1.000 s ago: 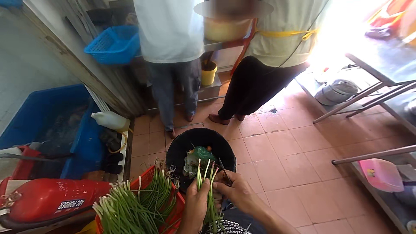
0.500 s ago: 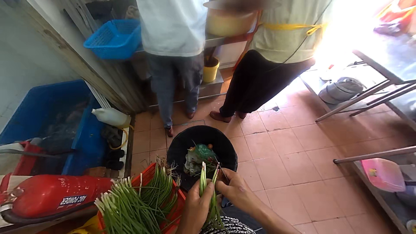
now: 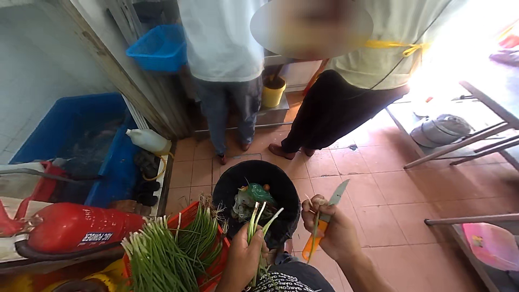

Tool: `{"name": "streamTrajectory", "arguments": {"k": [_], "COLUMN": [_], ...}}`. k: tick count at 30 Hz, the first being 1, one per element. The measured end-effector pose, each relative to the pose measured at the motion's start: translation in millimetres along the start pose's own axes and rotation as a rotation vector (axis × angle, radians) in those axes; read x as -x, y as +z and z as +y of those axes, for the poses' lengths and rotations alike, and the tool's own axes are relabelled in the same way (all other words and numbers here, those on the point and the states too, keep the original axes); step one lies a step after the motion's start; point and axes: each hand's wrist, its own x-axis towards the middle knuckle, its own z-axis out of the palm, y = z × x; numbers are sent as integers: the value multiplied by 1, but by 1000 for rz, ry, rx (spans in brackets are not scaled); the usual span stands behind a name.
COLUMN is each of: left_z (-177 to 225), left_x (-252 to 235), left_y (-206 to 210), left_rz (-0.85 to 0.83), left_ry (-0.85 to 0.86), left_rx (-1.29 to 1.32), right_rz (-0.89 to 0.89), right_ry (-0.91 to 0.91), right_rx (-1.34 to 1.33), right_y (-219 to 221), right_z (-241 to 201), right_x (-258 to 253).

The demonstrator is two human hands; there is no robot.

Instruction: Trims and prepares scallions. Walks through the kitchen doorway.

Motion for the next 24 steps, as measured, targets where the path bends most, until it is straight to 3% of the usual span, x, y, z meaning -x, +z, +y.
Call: {"name": "streamTrajectory", "arguments": {"k": [4,8,11,14,17,21,24], "left_z": [7,12,15,14,13,13,12], "left_x": [-2,-5,-5,-4,-7,-3,1], "left_y": [2,8,5,-4,-5,1,4], "left_rz": [28,4,-138,-347,-436,-339,-278], "left_ry": [22,59,20,-16,-18,-60,-56], "left_rx": [47,111,356,585,623,539,419], "right_rz": [63,-8,59,66,-71,-291,-235], "right_ry": [-11,49,-13,10,85,189,148], "right_rx": [270,453,524,814,695,355,509], "right_y": [6,29,33,16,25,49,51], "right_z": [2,16,21,25,20,16,21], "right_x": [1,5,-5,-27,-30,-19,-21]}}
